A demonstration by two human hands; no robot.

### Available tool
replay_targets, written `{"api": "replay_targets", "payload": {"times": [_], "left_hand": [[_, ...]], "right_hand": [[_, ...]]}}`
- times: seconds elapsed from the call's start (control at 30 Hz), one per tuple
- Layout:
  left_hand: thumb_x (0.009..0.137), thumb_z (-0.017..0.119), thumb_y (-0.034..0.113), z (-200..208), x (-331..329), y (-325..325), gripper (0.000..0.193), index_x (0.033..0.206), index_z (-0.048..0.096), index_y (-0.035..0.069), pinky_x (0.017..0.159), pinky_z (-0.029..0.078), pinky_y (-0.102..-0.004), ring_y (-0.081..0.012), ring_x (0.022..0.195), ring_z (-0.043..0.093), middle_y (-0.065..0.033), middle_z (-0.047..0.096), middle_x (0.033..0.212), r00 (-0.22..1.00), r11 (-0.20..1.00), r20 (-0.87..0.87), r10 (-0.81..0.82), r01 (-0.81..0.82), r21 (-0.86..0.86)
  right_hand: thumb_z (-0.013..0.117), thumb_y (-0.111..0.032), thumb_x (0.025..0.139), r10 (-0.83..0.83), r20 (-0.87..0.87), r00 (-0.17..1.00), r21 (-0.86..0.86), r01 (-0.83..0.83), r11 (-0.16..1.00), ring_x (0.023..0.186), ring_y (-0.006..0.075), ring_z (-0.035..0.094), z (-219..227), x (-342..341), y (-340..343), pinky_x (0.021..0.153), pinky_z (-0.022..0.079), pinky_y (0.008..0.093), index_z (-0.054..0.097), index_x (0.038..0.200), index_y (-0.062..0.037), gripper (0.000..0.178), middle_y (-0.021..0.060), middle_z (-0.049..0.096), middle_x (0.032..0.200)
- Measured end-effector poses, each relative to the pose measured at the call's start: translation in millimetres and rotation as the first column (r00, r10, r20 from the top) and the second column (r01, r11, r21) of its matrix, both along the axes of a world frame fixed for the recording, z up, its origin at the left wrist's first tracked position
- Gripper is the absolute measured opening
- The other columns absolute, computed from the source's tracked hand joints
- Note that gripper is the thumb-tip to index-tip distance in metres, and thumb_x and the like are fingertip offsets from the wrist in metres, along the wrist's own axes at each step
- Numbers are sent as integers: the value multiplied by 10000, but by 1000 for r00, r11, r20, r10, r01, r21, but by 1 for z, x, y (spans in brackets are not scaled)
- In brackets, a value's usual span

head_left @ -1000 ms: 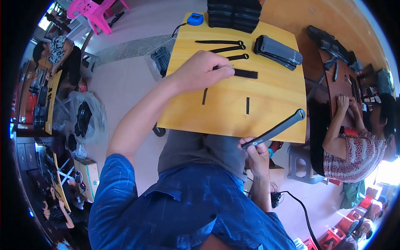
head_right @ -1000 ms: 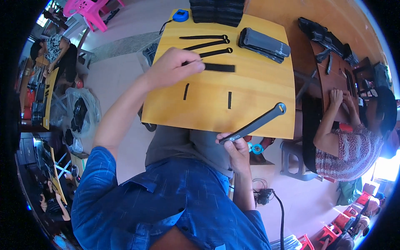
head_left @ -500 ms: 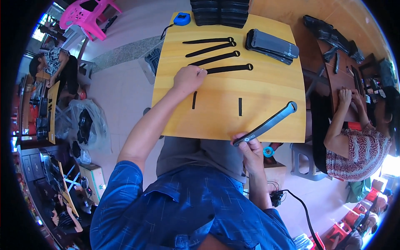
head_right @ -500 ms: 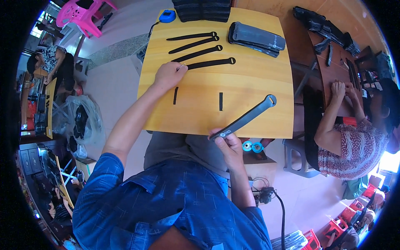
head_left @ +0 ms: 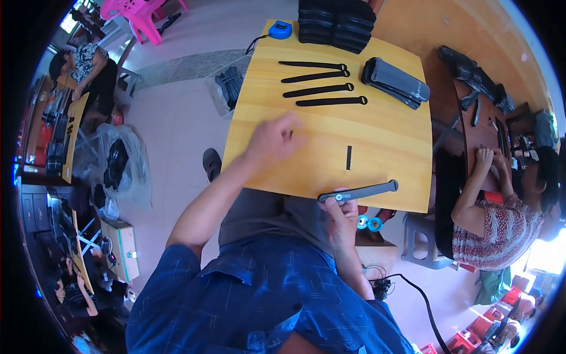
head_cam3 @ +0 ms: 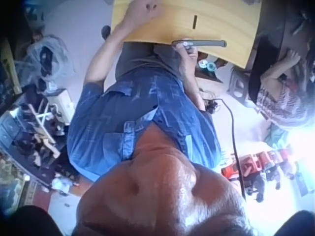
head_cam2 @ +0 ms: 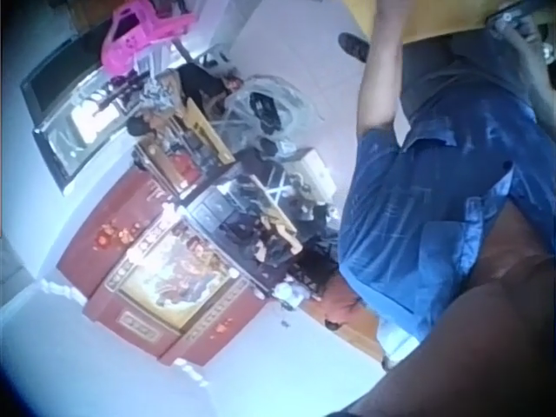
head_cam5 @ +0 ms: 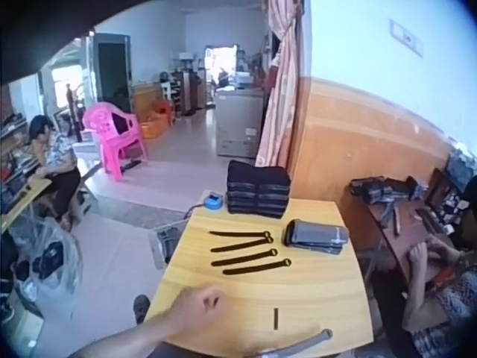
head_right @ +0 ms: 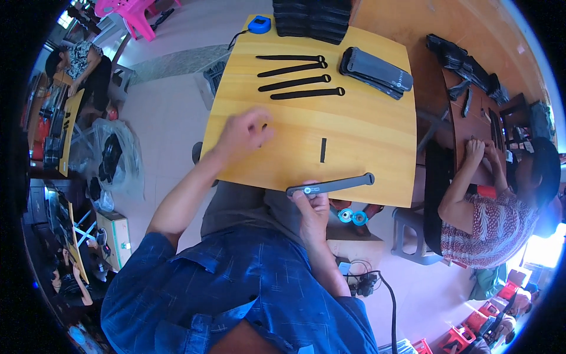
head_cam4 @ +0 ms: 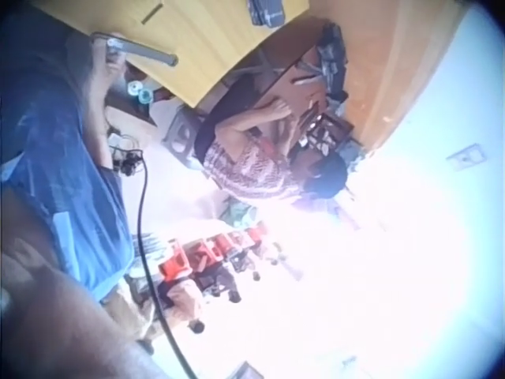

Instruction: Assembling plastic buckles and fasteners onto textile straps using a small hand tool.

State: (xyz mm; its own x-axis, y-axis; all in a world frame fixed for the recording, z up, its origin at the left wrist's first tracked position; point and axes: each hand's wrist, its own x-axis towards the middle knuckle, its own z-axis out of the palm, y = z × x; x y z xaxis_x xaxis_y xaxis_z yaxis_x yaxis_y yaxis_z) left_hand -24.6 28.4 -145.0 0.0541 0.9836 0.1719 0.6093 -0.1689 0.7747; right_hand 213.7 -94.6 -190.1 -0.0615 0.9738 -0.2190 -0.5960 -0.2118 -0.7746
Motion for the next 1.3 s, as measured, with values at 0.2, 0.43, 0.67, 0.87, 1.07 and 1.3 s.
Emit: {"api": "replay_targets", "payload": {"times": [0.2,0.43,0.67,0.87,1.07,1.3], "left_hand": [[808,847,352,16,30,-96,471,1212,712,150,688,571,-432,-318,810,729,-69,730,845,949,924,-106,-297,313,217],[830,802,266,-4,16,-114,379,1187,722,164,726,578,-432,-308,903,733,-60,752,976,969,922,-149,-195,233,309],[870,799,226,-6,-18,-122,228,1062,761,108,660,554,-379,-292,728,730,-115,737,818,979,996,184,-90,87,26],[901,778,204,-15,-51,-124,201,1038,758,58,665,540,-366,-283,704,716,-137,736,812,980,996,191,-62,72,-49],[919,757,192,-19,-59,-122,206,1036,748,23,693,543,-368,-297,759,730,-164,741,851,968,994,244,-60,79,-70],[979,692,140,-36,-63,-122,236,1181,662,21,684,531,-380,-240,758,714,-134,736,878,962,998,271,29,-42,41]], "right_hand": [[676,-30,1012,76,-88,993,-29,-79,996,982,157,717,1,-24,1,897,587,322,610,1241,-35,238,79,733,1089],[645,-98,1050,211,-187,960,-131,-237,963,959,164,728,8,-36,-5,885,589,324,645,1217,-45,175,84,754,1070],[613,-188,1087,409,302,861,-70,-407,911,858,154,715,28,-29,-11,810,569,282,664,1062,-32,165,86,751,993],[752,-97,868,-496,825,269,554,-560,617,1074,385,661,73,-52,15,974,501,475,698,1091,-47,235,145,711,1104],[723,-147,925,-275,940,204,339,-674,656,924,355,706,45,-58,40,819,553,452,728,1081,-62,178,138,725,983],[739,-147,925,-308,918,251,396,-648,651,859,337,708,31,-71,48,762,569,428,772,1047,-73,147,126,727,936]]}}
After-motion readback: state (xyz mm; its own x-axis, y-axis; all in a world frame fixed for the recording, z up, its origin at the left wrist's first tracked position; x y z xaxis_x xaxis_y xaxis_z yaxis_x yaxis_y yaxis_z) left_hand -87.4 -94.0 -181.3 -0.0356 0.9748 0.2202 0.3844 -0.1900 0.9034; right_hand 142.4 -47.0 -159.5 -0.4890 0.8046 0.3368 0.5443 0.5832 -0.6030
